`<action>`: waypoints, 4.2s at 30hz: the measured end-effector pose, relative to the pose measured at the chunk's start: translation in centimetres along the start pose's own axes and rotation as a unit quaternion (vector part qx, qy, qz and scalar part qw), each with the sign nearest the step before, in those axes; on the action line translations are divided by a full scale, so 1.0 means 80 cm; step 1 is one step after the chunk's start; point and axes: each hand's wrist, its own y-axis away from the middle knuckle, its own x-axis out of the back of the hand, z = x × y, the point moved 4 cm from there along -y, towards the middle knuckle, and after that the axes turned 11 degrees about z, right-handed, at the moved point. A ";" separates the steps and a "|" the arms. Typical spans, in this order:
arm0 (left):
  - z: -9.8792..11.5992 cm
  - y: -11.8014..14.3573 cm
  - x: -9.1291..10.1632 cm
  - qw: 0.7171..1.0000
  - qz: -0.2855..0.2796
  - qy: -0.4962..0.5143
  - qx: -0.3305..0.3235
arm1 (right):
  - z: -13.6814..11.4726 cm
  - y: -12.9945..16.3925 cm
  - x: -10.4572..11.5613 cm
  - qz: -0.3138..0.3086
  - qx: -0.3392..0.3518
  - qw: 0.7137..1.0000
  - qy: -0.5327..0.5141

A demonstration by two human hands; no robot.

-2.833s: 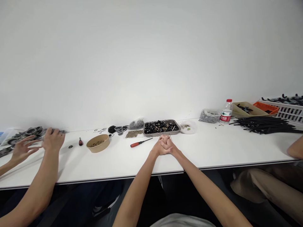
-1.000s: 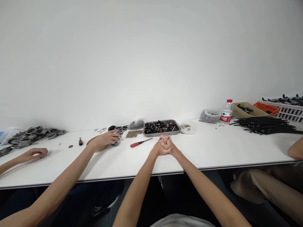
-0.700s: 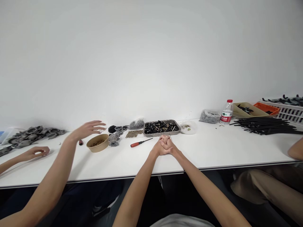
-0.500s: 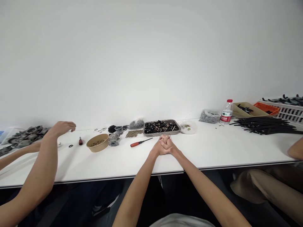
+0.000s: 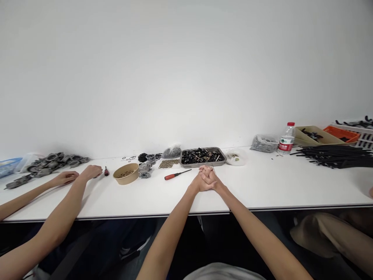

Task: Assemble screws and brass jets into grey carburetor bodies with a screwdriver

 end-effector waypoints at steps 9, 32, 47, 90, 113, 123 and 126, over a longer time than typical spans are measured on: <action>-0.003 -0.014 0.017 0.989 -0.113 -0.096 -0.017 | 0.009 0.002 0.009 0.078 -0.016 0.997 -0.001; -0.167 0.023 0.280 0.796 0.064 -0.504 0.329 | 0.012 0.000 0.027 0.170 -0.146 0.975 0.001; -0.211 0.052 0.269 0.748 0.036 -0.566 0.346 | 0.012 0.001 0.026 0.152 -0.170 0.973 -0.026; -0.178 0.094 0.316 0.870 0.224 -0.247 0.363 | 0.010 -0.002 0.028 0.114 -0.174 0.978 0.020; -0.033 0.036 0.162 0.933 0.009 0.307 0.188 | -0.111 -0.008 0.033 -0.166 -0.062 0.984 -0.031; -0.071 0.013 0.133 0.924 0.005 0.309 0.227 | -0.119 -0.019 0.060 -0.248 0.007 0.956 0.159; -0.090 0.003 0.132 0.921 0.037 0.309 0.235 | -0.109 -0.023 0.067 -0.263 0.013 0.945 0.195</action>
